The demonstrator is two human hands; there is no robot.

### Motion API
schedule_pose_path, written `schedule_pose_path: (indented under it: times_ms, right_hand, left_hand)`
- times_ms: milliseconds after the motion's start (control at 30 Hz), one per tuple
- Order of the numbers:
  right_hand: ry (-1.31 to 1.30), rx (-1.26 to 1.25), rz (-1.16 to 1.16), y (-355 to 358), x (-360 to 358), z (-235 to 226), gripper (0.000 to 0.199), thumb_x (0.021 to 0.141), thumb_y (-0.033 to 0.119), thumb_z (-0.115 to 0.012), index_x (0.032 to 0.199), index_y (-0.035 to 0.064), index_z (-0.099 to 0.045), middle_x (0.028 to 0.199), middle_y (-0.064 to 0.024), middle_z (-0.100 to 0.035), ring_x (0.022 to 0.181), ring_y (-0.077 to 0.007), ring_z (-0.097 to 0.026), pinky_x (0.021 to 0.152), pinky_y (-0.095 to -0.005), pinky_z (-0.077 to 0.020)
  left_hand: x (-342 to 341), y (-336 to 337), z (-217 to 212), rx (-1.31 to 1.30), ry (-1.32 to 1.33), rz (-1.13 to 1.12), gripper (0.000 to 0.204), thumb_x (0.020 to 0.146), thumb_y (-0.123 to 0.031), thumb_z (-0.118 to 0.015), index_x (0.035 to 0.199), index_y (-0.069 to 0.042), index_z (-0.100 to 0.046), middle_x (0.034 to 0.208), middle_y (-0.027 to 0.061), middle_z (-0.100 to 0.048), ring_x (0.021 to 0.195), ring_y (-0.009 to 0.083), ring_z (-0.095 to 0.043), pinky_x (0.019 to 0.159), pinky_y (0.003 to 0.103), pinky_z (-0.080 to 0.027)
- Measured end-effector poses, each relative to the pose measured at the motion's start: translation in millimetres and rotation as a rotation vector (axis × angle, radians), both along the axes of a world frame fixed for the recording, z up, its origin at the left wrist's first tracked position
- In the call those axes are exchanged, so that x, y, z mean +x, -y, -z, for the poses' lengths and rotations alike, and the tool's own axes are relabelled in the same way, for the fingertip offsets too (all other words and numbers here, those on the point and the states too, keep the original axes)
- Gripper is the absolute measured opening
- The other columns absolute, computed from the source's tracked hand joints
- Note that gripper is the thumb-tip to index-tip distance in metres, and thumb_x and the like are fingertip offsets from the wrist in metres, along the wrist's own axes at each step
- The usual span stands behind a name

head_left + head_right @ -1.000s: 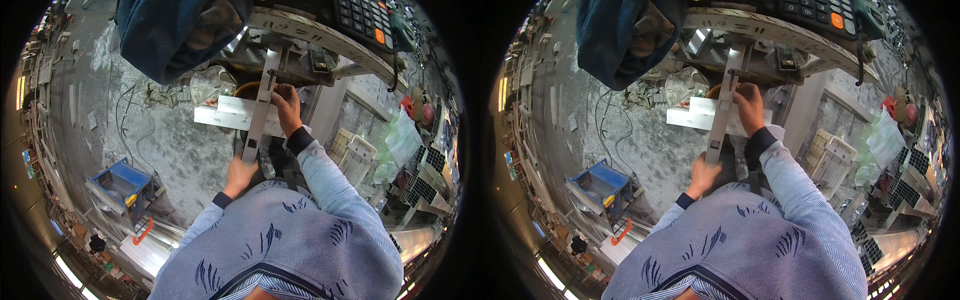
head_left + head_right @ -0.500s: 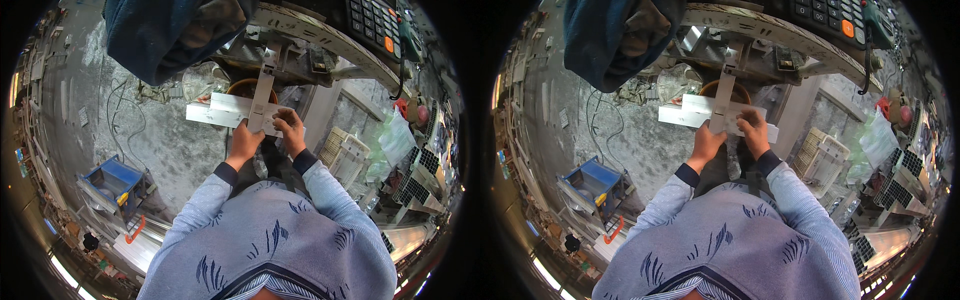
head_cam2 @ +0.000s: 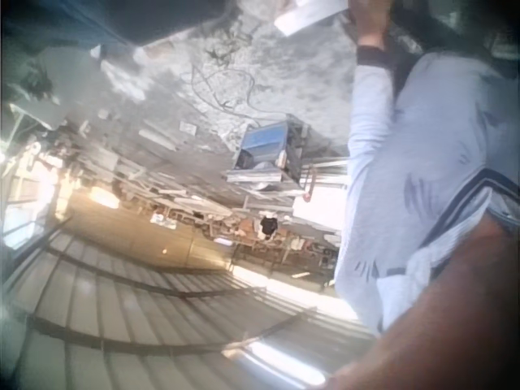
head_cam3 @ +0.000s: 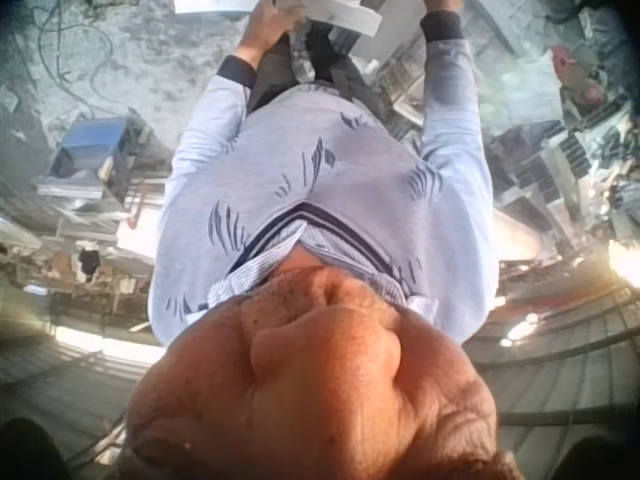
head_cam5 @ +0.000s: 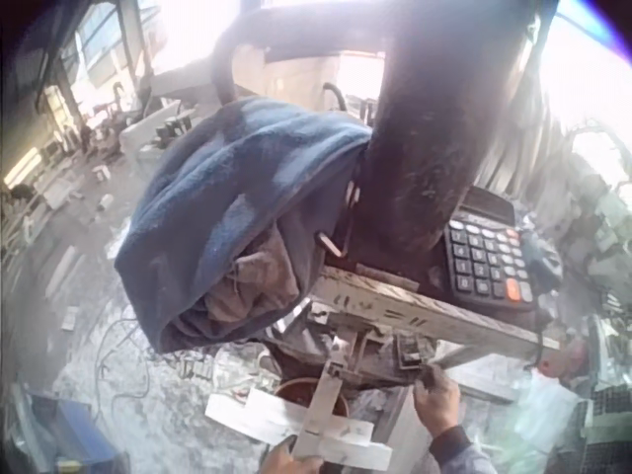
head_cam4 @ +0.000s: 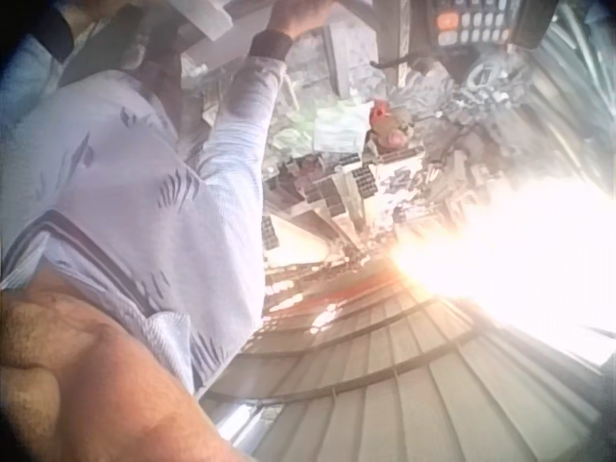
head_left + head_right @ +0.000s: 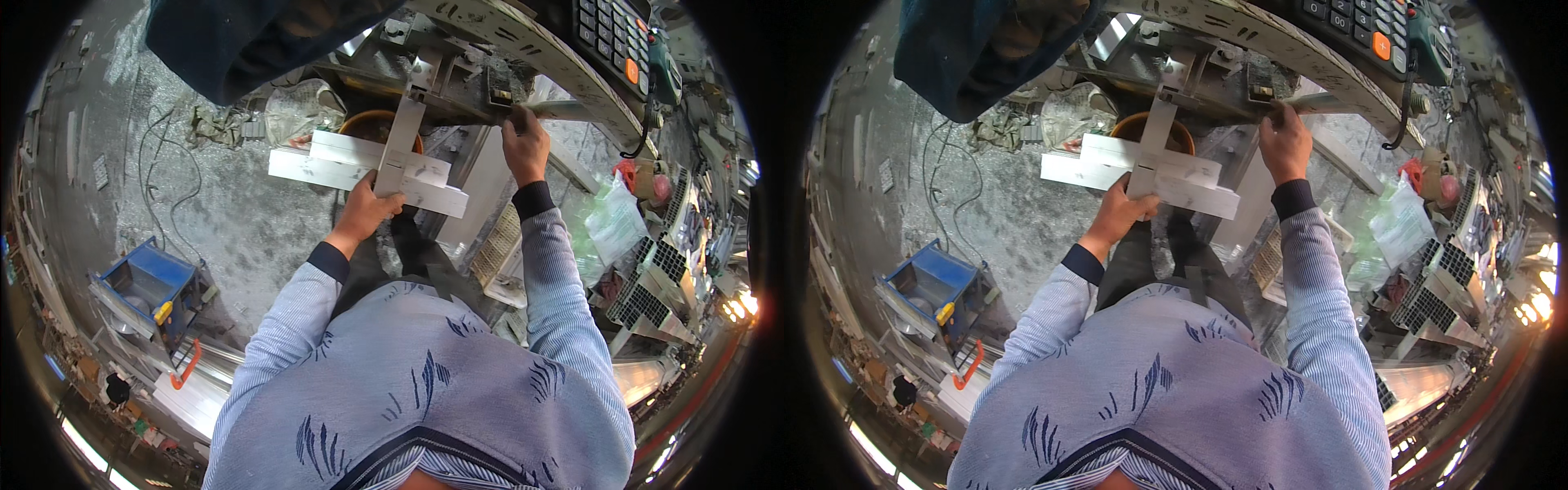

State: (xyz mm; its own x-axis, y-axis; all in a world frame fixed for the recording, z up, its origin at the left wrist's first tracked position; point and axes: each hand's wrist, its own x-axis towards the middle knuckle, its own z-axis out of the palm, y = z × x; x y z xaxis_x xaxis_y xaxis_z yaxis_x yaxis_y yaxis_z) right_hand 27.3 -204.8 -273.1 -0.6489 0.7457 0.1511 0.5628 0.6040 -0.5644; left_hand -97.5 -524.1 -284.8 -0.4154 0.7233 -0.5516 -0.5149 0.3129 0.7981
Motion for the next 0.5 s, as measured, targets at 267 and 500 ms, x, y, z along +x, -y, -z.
schedule_pose_path:
  times_ms: [267,500]
  right_hand:
    - [0.329,0.082,0.011,3,-20,-11,0.051,0.086,0.024,-0.066,0.136,0.0200,-0.059,0.091,-0.0100,-0.076,0.088,-0.0332,-0.072,0.077,-0.0454,-0.0560]
    - [0.486,0.182,-0.013,5,-26,-12,0.054,0.086,0.025,-0.066,0.139,0.0214,-0.056,0.095,-0.0129,-0.075,0.088,-0.0360,-0.072,0.075,-0.0482,-0.0558]
  left_hand:
    - [3,-4,2,0.004,-0.008,-0.004,0.041,0.088,-0.014,-0.074,0.119,0.004,-0.055,0.082,0.0071,-0.066,0.064,0.0118,-0.061,0.056,0.027,-0.052]
    - [3,-5,-2,-0.075,-0.049,0.001,0.043,0.084,-0.014,-0.074,0.117,0.006,-0.055,0.079,0.0084,-0.067,0.063,0.0127,-0.062,0.057,0.028,-0.051]
